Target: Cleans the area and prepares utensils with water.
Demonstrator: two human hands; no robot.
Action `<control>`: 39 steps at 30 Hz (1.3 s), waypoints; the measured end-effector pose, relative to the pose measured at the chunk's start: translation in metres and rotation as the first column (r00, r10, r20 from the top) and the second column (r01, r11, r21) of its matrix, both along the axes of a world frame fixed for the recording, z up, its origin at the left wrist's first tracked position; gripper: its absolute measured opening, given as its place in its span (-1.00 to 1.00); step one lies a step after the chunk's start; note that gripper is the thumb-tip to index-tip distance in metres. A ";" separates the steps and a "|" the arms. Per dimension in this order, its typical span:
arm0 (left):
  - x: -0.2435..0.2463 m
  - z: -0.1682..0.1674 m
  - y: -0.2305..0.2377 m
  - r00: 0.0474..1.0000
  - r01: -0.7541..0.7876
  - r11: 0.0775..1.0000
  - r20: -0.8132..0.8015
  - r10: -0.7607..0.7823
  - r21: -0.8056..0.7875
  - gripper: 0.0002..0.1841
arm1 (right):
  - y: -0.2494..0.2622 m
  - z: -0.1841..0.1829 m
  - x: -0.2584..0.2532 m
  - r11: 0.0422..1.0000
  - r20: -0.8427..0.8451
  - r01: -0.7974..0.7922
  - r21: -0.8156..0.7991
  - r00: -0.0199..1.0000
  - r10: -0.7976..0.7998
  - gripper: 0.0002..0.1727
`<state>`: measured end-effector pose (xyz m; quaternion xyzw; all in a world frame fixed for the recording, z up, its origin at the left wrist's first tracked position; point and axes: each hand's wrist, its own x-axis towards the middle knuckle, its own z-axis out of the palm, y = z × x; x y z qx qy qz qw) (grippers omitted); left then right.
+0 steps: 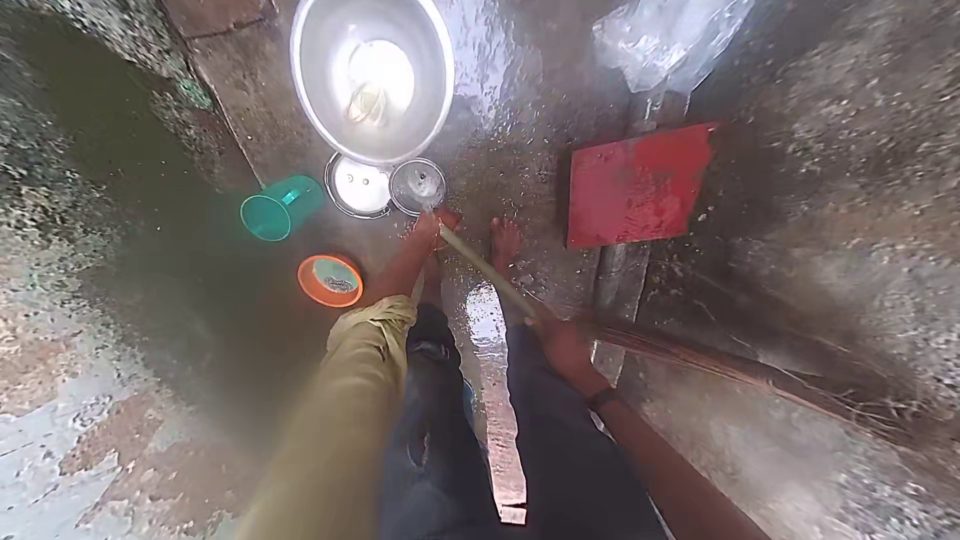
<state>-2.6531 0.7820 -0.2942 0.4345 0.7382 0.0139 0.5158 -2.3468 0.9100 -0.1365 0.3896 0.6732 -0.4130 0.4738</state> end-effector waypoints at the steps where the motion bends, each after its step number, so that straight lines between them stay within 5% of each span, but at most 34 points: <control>1: 0.001 -0.004 -0.001 0.991 -0.132 0.991 -0.035 0.131 -0.033 -0.63 | -0.001 -0.003 -0.005 1.000 0.016 0.003 0.000 1.000 -0.003 -0.40; 6: -0.015 -0.040 -0.011 0.863 -0.449 0.888 -0.309 0.401 -0.103 -0.14 | -0.001 -0.026 -0.017 1.000 0.034 0.008 -0.016 0.999 -0.007 -0.41; 10: -0.011 -0.074 -0.012 0.913 -0.388 0.878 -0.245 0.326 -0.279 -0.41 | -0.009 -0.043 -0.022 1.000 0.090 -0.005 -0.026 0.996 0.007 -0.41; 14: -0.006 -0.028 -0.006 0.895 -0.432 0.886 -0.197 0.400 -0.167 -0.70 | -0.009 -0.047 -0.020 0.999 0.126 -0.014 -0.049 0.992 0.020 -0.39; 16: -0.013 -0.038 -0.010 0.837 -0.540 0.827 -0.203 0.507 -0.160 -0.70 | -0.010 -0.044 -0.013 1.000 0.115 0.004 -0.020 0.993 -0.002 -0.40; 20: -0.017 -0.054 -0.026 0.654 -0.752 0.638 -0.060 0.754 -0.167 -0.58 | -0.010 -0.029 -0.002 0.999 0.098 -0.041 -0.032 0.994 0.044 -0.37; 24: 0.024 -0.041 -0.038 0.161 -0.980 0.171 0.096 0.982 -0.102 -0.58 | -0.009 -0.014 0.012 1.000 0.056 -0.024 -0.019 0.998 0.025 -0.35; 26: 0.040 -0.043 -0.041 -0.002 -0.993 0.003 0.037 0.999 -0.116 -0.48 | -0.012 -0.007 0.022 1.000 0.028 0.007 0.012 1.000 -0.008 -0.36; 32: 0.066 -0.078 -0.050 -0.158 -0.975 -0.164 -0.049 0.986 -0.147 -0.30 | -0.016 0.007 0.031 0.997 0.071 0.032 0.075 0.997 -0.037 -0.40; 39: 0.032 -0.038 -0.035 -0.412 -0.841 -0.420 -0.099 0.906 -0.340 -0.36 | 0.000 0.042 -0.010 0.994 0.190 0.098 0.055 0.976 -0.107 -0.46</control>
